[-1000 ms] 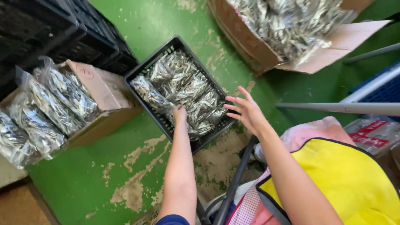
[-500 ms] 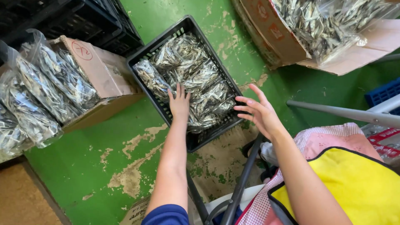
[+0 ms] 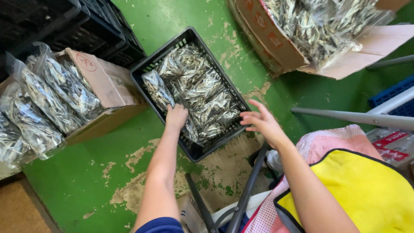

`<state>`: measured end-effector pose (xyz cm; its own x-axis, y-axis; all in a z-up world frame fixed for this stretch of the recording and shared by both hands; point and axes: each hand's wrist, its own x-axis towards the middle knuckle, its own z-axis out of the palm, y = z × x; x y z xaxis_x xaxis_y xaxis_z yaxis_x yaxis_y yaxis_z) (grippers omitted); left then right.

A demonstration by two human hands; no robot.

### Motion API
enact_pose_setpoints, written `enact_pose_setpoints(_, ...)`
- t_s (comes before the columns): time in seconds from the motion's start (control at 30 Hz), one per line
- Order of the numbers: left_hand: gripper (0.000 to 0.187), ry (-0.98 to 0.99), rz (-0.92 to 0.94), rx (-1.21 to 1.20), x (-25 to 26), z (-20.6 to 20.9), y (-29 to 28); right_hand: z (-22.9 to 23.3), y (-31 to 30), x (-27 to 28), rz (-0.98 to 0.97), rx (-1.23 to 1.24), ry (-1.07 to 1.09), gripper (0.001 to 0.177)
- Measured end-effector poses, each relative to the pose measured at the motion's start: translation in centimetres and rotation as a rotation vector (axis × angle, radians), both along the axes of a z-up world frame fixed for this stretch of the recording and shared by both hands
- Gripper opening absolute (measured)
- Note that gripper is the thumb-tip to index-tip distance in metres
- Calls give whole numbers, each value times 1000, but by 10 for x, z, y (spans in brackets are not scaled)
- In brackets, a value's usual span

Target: The person places packets of dried fish into larger yellow-and-black pouches, seals them using a heat sealer, and then organizes the sealed products into a plastic crate.

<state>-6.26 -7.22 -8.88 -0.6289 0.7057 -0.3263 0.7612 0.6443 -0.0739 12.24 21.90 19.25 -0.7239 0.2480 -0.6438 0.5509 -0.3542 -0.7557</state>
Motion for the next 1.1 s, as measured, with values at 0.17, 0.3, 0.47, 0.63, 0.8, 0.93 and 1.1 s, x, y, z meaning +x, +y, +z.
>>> enact_pose_setpoints(0.17,8,-57,151,493,-5,137,9,-8,-2,22,734,547,-192,117)
enact_pose_setpoints(0.3,5,-202,219,862,11,263,42,57,-9,20,584,663,56,133)
enact_pose_setpoints(0.47,4,-186,163,1265,66,434,93,119,21,48,-174,720,647,59)
enact_pose_setpoints(0.63,10,-95,39,1583,133,556,152,233,46,129,-604,839,943,29)
enact_pose_setpoints(0.8,19,-212,-60,1973,214,631,206,294,81,225,-1092,480,1057,23)
enact_pose_setpoints(0.93,17,-40,-263,1961,289,677,256,331,122,282,-1344,219,936,8)
enact_pose_setpoints(1.1,11,199,-582,1904,386,673,339,300,171,332,-1345,16,1002,27)
